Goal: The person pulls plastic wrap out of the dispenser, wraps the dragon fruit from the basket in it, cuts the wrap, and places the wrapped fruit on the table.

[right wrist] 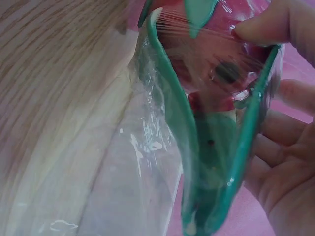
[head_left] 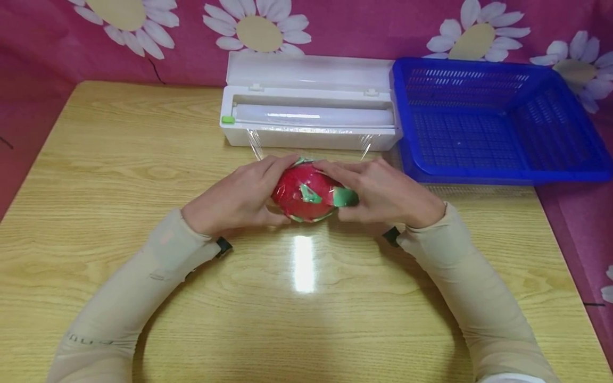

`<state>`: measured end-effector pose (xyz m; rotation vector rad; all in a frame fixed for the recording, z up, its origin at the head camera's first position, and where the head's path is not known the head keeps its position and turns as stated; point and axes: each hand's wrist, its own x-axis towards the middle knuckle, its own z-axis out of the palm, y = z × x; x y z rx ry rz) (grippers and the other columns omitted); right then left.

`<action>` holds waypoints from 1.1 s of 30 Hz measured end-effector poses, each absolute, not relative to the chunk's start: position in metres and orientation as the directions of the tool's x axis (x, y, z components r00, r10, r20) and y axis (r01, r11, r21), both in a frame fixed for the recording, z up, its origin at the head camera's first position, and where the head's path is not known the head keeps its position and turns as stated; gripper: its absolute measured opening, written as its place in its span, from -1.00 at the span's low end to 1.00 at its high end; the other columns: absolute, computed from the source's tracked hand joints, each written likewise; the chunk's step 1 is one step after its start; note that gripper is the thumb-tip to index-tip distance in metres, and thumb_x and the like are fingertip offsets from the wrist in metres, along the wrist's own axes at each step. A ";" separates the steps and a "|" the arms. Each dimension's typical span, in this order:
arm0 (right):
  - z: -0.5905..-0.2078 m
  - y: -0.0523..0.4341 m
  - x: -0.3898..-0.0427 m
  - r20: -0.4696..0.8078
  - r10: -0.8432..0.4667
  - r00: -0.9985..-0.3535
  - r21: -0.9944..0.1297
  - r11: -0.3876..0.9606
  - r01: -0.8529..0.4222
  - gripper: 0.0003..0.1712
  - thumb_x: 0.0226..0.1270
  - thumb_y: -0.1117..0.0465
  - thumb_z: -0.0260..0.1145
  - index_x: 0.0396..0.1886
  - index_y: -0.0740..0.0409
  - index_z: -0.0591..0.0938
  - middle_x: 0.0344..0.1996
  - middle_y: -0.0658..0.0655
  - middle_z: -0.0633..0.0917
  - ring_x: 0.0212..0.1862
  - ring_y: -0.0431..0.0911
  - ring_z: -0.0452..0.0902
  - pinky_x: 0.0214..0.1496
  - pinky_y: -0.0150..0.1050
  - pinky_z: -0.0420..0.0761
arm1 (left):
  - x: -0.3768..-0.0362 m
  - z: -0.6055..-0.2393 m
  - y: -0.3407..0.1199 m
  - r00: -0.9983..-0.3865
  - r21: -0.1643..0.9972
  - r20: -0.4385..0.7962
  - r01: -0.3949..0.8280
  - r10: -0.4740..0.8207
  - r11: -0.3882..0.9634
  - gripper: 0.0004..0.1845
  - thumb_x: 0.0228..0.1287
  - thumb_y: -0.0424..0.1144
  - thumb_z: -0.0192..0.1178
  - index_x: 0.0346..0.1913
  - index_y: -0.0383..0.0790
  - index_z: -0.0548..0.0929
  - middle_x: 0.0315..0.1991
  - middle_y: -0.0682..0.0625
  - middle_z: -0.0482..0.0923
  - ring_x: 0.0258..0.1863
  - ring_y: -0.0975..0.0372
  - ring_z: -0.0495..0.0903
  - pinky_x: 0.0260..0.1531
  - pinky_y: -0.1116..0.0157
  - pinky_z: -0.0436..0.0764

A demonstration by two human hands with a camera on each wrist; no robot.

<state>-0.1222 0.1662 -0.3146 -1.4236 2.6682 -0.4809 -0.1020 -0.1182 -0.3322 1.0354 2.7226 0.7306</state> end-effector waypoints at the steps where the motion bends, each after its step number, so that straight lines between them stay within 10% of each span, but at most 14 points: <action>1: -0.315 0.166 -0.122 0.082 -0.823 -0.562 -0.311 0.515 -0.799 -0.04 0.08 0.11 0.46 0.55 0.08 0.37 -0.41 0.06 0.66 -0.61 -0.24 0.33 -0.54 -0.38 0.43 | -0.102 -0.332 -0.118 -0.754 0.488 0.036 0.586 0.656 0.647 0.22 -0.04 -0.01 0.66 0.60 -0.23 0.12 0.39 -0.14 0.46 0.31 0.08 0.55 0.34 0.08 0.63; 33: -0.319 0.165 -0.124 0.097 -0.852 -0.515 -0.345 0.456 -0.820 -0.11 0.09 0.00 0.41 0.45 0.23 0.50 -0.54 -0.01 0.63 -0.68 -0.34 0.26 -0.65 -0.45 0.37 | -0.102 -0.329 -0.119 -0.739 0.551 -0.080 0.527 0.669 0.647 0.18 -0.04 0.05 0.65 0.55 -0.22 0.17 0.40 -0.14 0.46 0.27 0.07 0.59 0.27 0.09 0.68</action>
